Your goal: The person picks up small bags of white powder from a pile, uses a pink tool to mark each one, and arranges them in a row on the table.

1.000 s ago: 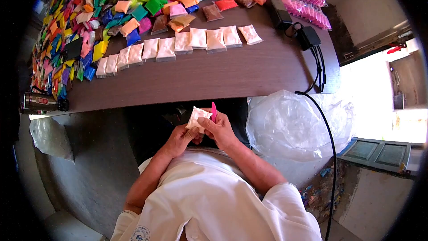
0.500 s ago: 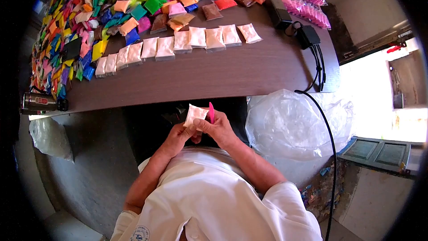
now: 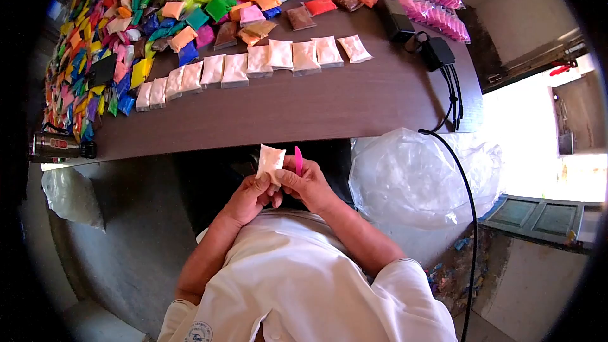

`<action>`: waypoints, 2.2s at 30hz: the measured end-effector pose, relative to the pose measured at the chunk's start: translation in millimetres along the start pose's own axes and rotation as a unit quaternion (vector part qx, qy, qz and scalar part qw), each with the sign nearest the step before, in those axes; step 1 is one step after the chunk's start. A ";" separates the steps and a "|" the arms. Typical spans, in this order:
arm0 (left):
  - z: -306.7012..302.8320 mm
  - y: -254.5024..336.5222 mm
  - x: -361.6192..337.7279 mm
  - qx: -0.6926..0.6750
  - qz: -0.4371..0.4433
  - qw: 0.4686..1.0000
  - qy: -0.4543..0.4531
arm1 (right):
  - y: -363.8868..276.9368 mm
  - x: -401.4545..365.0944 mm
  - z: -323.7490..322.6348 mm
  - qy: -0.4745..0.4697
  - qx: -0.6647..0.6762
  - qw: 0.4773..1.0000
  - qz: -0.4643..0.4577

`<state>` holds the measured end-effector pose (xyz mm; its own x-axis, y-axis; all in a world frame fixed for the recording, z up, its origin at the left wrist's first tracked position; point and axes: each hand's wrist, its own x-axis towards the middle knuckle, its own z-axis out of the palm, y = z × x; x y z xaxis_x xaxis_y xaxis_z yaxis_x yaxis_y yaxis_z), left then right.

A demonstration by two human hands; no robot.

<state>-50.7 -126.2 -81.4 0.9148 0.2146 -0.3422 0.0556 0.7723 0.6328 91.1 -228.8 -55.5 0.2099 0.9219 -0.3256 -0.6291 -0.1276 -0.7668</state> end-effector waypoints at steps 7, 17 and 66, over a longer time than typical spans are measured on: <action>-0.7 -5.0 -1.3 0.110 -0.022 0.993 -0.024 | 3.4 0.3 -2.3 0.013 -0.046 0.995 -0.086; 1.3 -6.3 2.3 0.193 0.003 0.981 -0.005 | 8.2 4.0 -7.5 0.041 -0.140 0.980 -0.132; -21.9 -14.2 13.6 0.112 -0.023 0.970 0.216 | -194.9 92.3 -117.7 0.515 -0.599 0.599 -0.133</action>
<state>-47.9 -121.2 -110.3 0.6586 0.4519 -0.6017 0.2219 0.6474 0.7291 321.1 -161.9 -1.3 0.9218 0.3324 0.1997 0.3873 -0.7653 -0.5141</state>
